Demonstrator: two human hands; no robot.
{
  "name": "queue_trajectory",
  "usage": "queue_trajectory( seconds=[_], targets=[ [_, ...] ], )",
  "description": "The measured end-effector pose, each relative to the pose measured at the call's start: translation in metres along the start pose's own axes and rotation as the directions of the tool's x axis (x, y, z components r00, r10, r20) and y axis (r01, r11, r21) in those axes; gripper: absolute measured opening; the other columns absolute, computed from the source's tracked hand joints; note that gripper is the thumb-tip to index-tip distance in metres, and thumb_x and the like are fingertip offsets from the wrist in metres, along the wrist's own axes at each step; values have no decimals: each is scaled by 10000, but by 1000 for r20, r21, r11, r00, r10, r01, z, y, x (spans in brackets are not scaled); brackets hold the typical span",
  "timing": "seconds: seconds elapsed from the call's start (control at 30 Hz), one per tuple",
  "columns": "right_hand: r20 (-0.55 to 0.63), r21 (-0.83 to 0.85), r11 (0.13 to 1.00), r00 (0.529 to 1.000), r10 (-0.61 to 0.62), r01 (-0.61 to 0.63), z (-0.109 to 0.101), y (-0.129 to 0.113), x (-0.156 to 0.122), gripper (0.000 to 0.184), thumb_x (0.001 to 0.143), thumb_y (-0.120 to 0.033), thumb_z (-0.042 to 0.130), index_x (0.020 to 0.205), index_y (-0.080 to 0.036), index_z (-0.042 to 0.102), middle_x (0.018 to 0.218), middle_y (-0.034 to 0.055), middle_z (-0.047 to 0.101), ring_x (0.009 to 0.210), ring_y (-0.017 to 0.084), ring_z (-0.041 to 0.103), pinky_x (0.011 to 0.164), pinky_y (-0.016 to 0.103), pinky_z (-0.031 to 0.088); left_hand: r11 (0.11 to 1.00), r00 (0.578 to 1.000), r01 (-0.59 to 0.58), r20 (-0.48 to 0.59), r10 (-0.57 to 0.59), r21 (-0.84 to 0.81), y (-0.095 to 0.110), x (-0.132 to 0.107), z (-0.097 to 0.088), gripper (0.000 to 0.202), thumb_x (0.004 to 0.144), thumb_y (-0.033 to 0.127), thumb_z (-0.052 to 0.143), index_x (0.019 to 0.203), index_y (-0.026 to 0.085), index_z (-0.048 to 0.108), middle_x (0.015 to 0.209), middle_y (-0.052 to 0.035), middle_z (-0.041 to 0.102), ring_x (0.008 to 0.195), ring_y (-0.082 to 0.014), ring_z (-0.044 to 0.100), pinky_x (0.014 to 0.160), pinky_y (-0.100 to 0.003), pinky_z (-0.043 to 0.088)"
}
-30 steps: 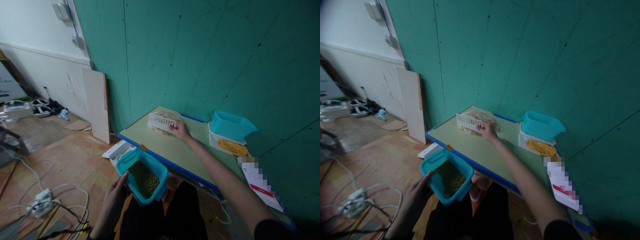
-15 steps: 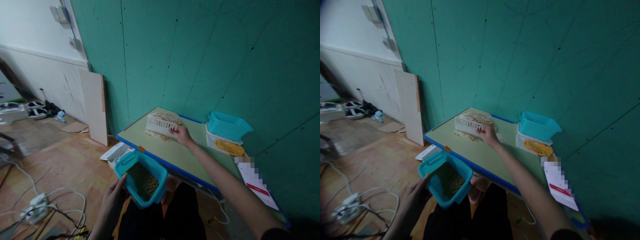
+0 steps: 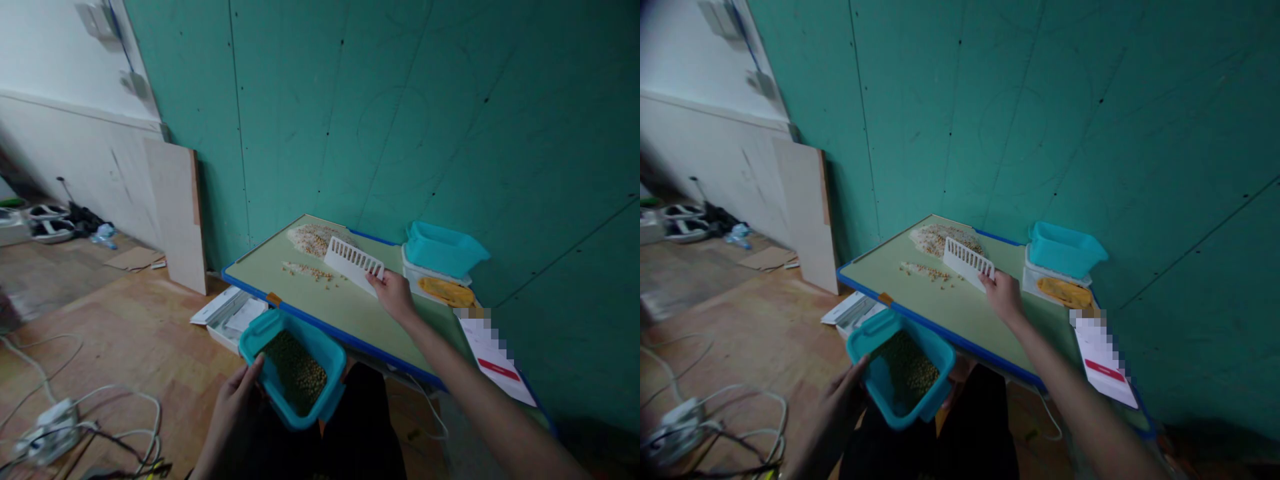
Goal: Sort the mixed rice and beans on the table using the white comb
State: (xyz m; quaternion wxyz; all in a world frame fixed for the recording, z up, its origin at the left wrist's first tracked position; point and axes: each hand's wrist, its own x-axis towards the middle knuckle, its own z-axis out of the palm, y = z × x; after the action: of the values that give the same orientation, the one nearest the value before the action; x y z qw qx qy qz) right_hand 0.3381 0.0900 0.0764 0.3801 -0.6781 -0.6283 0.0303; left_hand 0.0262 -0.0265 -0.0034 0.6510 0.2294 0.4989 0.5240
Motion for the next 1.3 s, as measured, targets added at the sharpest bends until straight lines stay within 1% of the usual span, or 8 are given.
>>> queue_trajectory(
  seconds=[0.07, 0.2, 0.4, 0.67, 0.87, 1.03, 1.13, 1.3],
  targets=[
    [10, 29, 1000, 1000, -3, 3, -1, -1, -4, 346, 867, -431, 568, 776, -152, 751, 720, 102, 762, 623, 219, 664, 544, 266, 389, 1000, 1000, 8, 14, -8, -6, -2, -1, 2, 386, 671, 527, 856, 627, 188, 676, 509, 41, 571, 495, -108, 488, 487, -205, 406],
    [7, 56, 998, 1000, -3, 3, -7, -2, -15, 367, 852, -456, 564, 774, -147, 745, 698, 103, 752, 633, 234, 676, 535, 272, 396, 999, 997, 36, 63, -33, -41, -9, 3, 1, 388, 619, 505, 894, 636, 184, 679, 532, 38, 591, 528, -120, 522, 512, -211, 441],
    [-38, 31, 999, 999, 15, -14, -28, 2, -43, 454, 871, -548, 525, 734, -163, 723, 654, 98, 730, 614, 234, 664, 552, 287, 419, 990, 1000, 8, 27, -4, -138, -21, 5, 6, 398, 637, 505, 884, 623, 176, 660, 491, 50, 555, 459, -94, 497, 438, -190, 382],
    [-49, 47, 997, 997, 60, -58, -43, 4, -79, 497, 877, -599, 543, 739, -162, 735, 651, 101, 738, 587, 227, 663, 547, 290, 445, 987, 999, 40, 42, -34, -158, -17, 4, 5, 363, 618, 480, 902, 675, 196, 682, 523, 49, 600, 453, -109, 527, 439, -201, 416],
    [13, 84, 996, 999, 41, -42, -42, -9, -81, 449, 896, -543, 542, 812, -165, 770, 725, 105, 771, 671, 254, 715, 574, 294, 484, 990, 998, -57, -1, 58, -126, -12, 4, 5, 354, 655, 486, 876, 619, 187, 691, 516, 33, 599, 478, -97, 506, 474, -190, 410],
    [-85, 14, 1000, 996, 26, -25, -60, -10, -77, 429, 901, -541, 555, 825, -179, 772, 769, 103, 784, 756, 272, 738, 581, 287, 487, 996, 999, -30, 12, 31, -84, -7, 0, 7, 383, 645, 527, 870, 653, 184, 701, 499, 45, 574, 404, -80, 400, 410, -209, 333],
    [-96, -1, 1000, 995, 7, -7, -67, -6, -72, 393, 900, -510, 555, 876, -188, 778, 867, 107, 800, 853, 278, 744, 617, 287, 506, 996, 999, -41, -18, 40, -75, -6, -1, 8, 408, 619, 542, 880, 656, 180, 694, 519, 32, 597, 439, -97, 451, 426, -210, 359],
    [-19, -7, 999, 999, 37, -37, -58, 4, -70, 433, 885, -528, 547, 805, -170, 777, 778, 119, 787, 720, 275, 728, 573, 302, 493, 993, 998, -54, -18, 52, -106, -9, 2, 8, 394, 633, 532, 874, 612, 190, 677, 513, 22, 583, 469, -110, 488, 411, -200, 342]
  ],
)
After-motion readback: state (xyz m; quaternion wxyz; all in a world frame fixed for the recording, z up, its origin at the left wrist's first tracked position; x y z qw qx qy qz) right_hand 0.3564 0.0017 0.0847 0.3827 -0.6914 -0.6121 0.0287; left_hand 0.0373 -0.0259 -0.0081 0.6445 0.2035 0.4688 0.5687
